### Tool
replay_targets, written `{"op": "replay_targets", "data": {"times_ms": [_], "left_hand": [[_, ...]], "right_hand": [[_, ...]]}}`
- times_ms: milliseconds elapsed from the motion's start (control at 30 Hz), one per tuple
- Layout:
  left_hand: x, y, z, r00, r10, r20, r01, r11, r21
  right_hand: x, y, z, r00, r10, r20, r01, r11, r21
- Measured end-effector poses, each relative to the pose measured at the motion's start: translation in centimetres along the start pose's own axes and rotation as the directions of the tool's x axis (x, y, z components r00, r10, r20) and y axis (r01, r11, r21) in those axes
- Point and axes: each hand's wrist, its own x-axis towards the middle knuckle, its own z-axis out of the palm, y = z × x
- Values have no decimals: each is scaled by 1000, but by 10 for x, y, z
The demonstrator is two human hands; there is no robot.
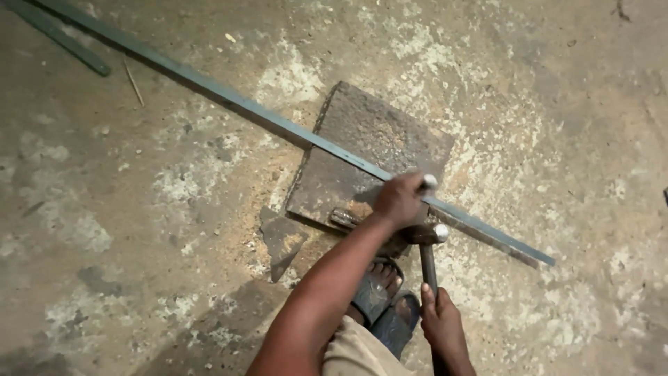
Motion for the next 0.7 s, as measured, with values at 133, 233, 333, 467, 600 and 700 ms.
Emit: {"op": "replay_targets", "data": {"times_ms": [133,233,333,467,600,700], "left_hand": [[9,-13,-35,942,-287,-175,257,950,-178],[11,-25,-72,904,-286,-319,227,951,-209],[4,-34,-82,931,-218,-293,145,957,-252],[-2,-42,-59,953,-232,-196,187,957,-223],[-1,-39,-55,949,-213,-232,153,956,-251],[-3,-34,-57,923,-268,-276,211,953,-219]], "right_hand": [[8,12,3,990,-129,-54,127,991,-35],[7,7,3,994,-107,-15,107,994,6],[9,6,5,997,45,58,-51,993,107],[11,9,4,996,-81,-21,81,997,-9],[1,-8,-5,997,-76,-7,75,995,-63],[10,9,-1,997,-79,2,79,996,-36]]}}
